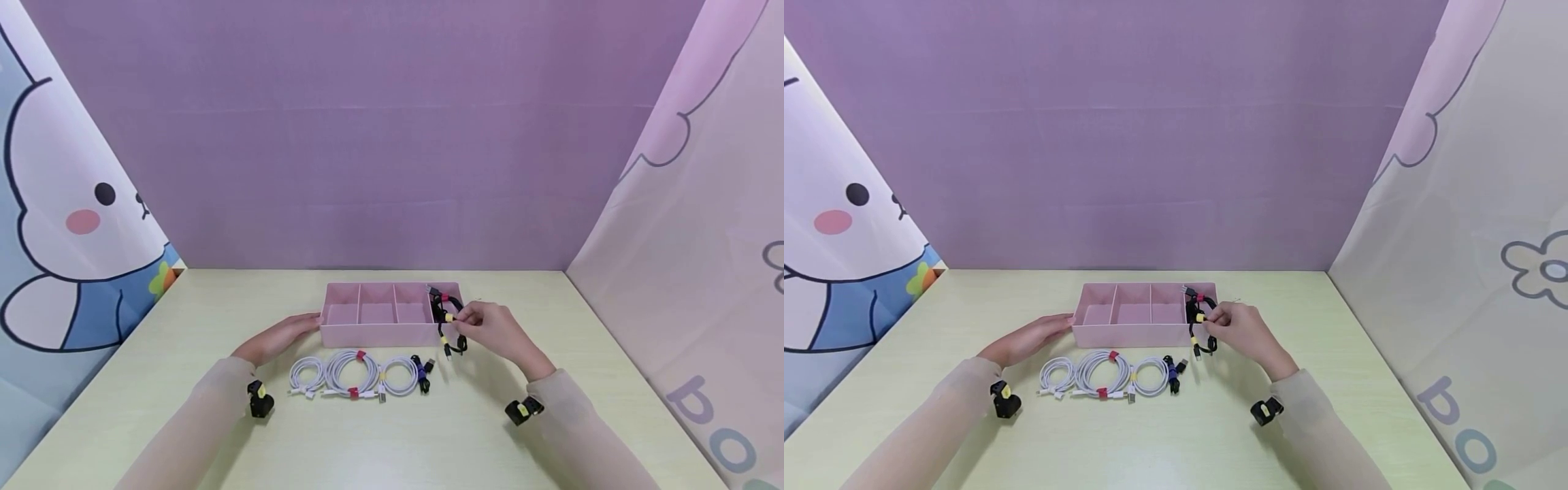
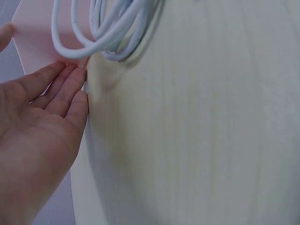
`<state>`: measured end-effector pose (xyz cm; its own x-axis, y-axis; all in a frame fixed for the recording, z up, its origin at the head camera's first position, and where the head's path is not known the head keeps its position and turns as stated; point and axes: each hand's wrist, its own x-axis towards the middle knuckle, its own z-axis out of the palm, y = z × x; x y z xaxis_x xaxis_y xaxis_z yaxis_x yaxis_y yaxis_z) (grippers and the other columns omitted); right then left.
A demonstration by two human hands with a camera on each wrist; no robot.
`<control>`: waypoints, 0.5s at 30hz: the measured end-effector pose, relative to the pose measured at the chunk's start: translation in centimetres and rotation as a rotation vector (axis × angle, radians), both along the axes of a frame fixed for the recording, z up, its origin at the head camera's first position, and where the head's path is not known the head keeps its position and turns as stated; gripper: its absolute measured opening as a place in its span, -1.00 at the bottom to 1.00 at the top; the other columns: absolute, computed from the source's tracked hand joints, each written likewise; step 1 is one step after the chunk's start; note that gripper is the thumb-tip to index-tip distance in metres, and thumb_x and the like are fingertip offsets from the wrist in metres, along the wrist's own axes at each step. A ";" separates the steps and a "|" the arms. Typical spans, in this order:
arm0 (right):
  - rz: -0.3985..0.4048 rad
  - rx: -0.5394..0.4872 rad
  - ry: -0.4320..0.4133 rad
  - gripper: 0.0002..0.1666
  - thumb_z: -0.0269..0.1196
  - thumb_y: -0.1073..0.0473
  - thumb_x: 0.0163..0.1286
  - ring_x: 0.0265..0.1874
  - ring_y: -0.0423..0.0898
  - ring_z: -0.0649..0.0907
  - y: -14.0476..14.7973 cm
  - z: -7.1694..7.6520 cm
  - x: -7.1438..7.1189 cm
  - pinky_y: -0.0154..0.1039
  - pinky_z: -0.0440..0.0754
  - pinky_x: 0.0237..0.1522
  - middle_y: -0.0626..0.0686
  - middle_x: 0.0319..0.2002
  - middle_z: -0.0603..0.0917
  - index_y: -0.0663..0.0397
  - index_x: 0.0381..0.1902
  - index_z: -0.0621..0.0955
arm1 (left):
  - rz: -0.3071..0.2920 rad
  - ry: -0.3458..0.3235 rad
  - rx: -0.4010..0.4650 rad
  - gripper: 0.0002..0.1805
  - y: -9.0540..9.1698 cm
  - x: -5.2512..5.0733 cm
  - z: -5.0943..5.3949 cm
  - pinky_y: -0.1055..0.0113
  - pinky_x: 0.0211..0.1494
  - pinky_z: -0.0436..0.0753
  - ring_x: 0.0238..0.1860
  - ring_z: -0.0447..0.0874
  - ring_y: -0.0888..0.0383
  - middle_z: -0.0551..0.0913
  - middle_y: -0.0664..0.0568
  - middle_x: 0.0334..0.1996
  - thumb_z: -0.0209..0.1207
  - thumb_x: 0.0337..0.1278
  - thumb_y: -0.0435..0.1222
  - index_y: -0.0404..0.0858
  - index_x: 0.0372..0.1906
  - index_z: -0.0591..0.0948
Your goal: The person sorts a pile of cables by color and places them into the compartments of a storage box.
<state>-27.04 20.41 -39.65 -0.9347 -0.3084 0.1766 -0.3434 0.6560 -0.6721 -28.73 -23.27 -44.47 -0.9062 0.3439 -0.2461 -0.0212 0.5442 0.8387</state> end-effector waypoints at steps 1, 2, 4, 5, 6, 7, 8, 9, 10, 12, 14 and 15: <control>-0.007 0.000 0.004 -0.90 0.36 0.13 0.33 -0.43 -0.16 0.63 0.0 0.2 0.0 -0.23 0.61 -0.37 -0.12 -0.44 0.68 0.03 -0.31 0.70 | -0.005 0.001 0.001 -0.21 0.0 0.0 0.0 -0.33 0.48 -0.19 0.57 -0.17 -0.21 0.08 -0.12 0.57 -0.14 0.48 0.21 -0.16 0.58 0.18; -0.012 0.001 0.008 -0.89 0.36 0.12 0.34 -0.44 -0.15 0.63 0.0 0.3 -0.1 -0.22 0.61 -0.37 -0.12 -0.44 0.69 0.03 -0.31 0.70 | -0.006 0.001 0.000 -0.22 0.0 0.0 0.0 -0.33 0.48 -0.19 0.57 -0.17 -0.21 0.08 -0.12 0.57 -0.14 0.48 0.21 -0.17 0.58 0.18; -0.018 0.004 0.013 -0.89 0.36 0.11 0.34 -0.44 -0.16 0.64 0.0 0.5 -0.2 -0.21 0.61 -0.35 -0.12 -0.44 0.70 0.02 -0.31 0.71 | -0.010 0.000 0.001 -0.23 0.1 -0.1 0.1 -0.33 0.48 -0.19 0.57 -0.17 -0.21 0.08 -0.12 0.57 -0.15 0.49 0.20 -0.17 0.58 0.18; -0.023 0.004 0.012 -0.89 0.36 0.10 0.34 -0.44 -0.16 0.64 0.0 0.6 -0.2 -0.21 0.61 -0.35 -0.13 -0.45 0.70 0.01 -0.31 0.70 | -0.012 -0.001 0.002 -0.23 0.1 -0.1 0.1 -0.33 0.48 -0.19 0.57 -0.17 -0.21 0.09 -0.12 0.57 -0.14 0.49 0.20 -0.17 0.58 0.18; -0.029 0.005 0.013 -0.89 0.37 0.09 0.34 -0.44 -0.16 0.64 0.0 0.6 -0.2 -0.20 0.61 -0.34 -0.13 -0.45 0.70 0.00 -0.32 0.70 | -0.014 -0.002 0.002 -0.22 0.1 -0.1 0.1 -0.33 0.48 -0.19 0.57 -0.17 -0.21 0.08 -0.12 0.57 -0.14 0.49 0.20 -0.17 0.58 0.18; -0.030 0.007 0.015 -0.88 0.37 0.09 0.34 -0.44 -0.16 0.64 0.1 0.7 -0.3 -0.20 0.61 -0.34 -0.14 -0.45 0.70 0.00 -0.32 0.70 | -0.015 -0.002 0.002 -0.22 0.0 -0.1 0.1 -0.33 0.48 -0.19 0.57 -0.17 -0.21 0.08 -0.12 0.57 -0.14 0.49 0.21 -0.17 0.58 0.18; -0.030 0.008 0.017 -0.88 0.37 0.08 0.34 -0.43 -0.16 0.64 0.1 0.7 -0.3 -0.19 0.60 -0.33 -0.14 -0.45 0.70 0.00 -0.32 0.70 | -0.012 -0.003 0.003 -0.21 0.0 0.0 0.1 -0.33 0.48 -0.19 0.57 -0.17 -0.20 0.09 -0.12 0.57 -0.14 0.48 0.22 -0.17 0.58 0.18; -0.030 0.007 0.019 -0.87 0.37 0.08 0.34 -0.43 -0.16 0.64 0.1 0.7 -0.3 -0.19 0.61 -0.33 -0.13 -0.45 0.70 0.00 -0.32 0.70 | -0.012 -0.003 0.005 -0.21 0.0 0.0 0.1 -0.33 0.48 -0.20 0.57 -0.17 -0.20 0.09 -0.12 0.57 -0.14 0.47 0.22 -0.17 0.58 0.18; -0.030 0.005 0.020 -0.87 0.37 0.08 0.34 -0.43 -0.16 0.64 0.1 0.8 -0.3 -0.19 0.61 -0.34 -0.13 -0.45 0.69 0.01 -0.32 0.70 | -0.012 -0.002 0.008 -0.21 0.0 0.0 0.1 -0.32 0.48 -0.19 0.57 -0.16 -0.20 0.09 -0.12 0.57 -0.14 0.47 0.22 -0.17 0.57 0.18; -0.030 0.003 0.024 -0.85 0.38 0.07 0.34 -0.44 -0.15 0.64 0.1 0.8 -0.4 -0.19 0.61 -0.35 -0.12 -0.45 0.69 0.01 -0.33 0.70 | -0.015 0.000 0.009 -0.21 0.0 0.0 0.0 -0.32 0.48 -0.19 0.57 -0.17 -0.20 0.09 -0.12 0.57 -0.14 0.48 0.21 -0.17 0.58 0.18; -0.029 0.002 0.030 -0.84 0.39 0.06 0.34 -0.44 -0.14 0.63 0.0 0.9 -0.5 -0.19 0.61 -0.36 -0.12 -0.45 0.69 0.01 -0.33 0.69 | -0.014 0.001 0.011 -0.23 0.0 0.0 0.0 -0.32 0.48 -0.19 0.57 -0.16 -0.20 0.09 -0.12 0.57 -0.15 0.50 0.19 -0.17 0.58 0.18; -0.029 0.003 0.032 -0.83 0.39 0.05 0.34 -0.44 -0.14 0.63 0.0 0.9 -0.6 -0.19 0.61 -0.37 -0.11 -0.45 0.69 0.02 -0.33 0.69 | -0.013 0.001 0.011 -0.24 0.0 0.0 0.0 -0.32 0.48 -0.19 0.57 -0.16 -0.20 0.09 -0.12 0.57 -0.15 0.51 0.18 -0.17 0.58 0.18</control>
<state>-27.67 20.43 -38.75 -0.9372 -0.2815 0.2062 -0.3456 0.6679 -0.6591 -28.76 -23.30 -44.46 -0.9019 0.3585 -0.2411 -0.0131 0.5352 0.8446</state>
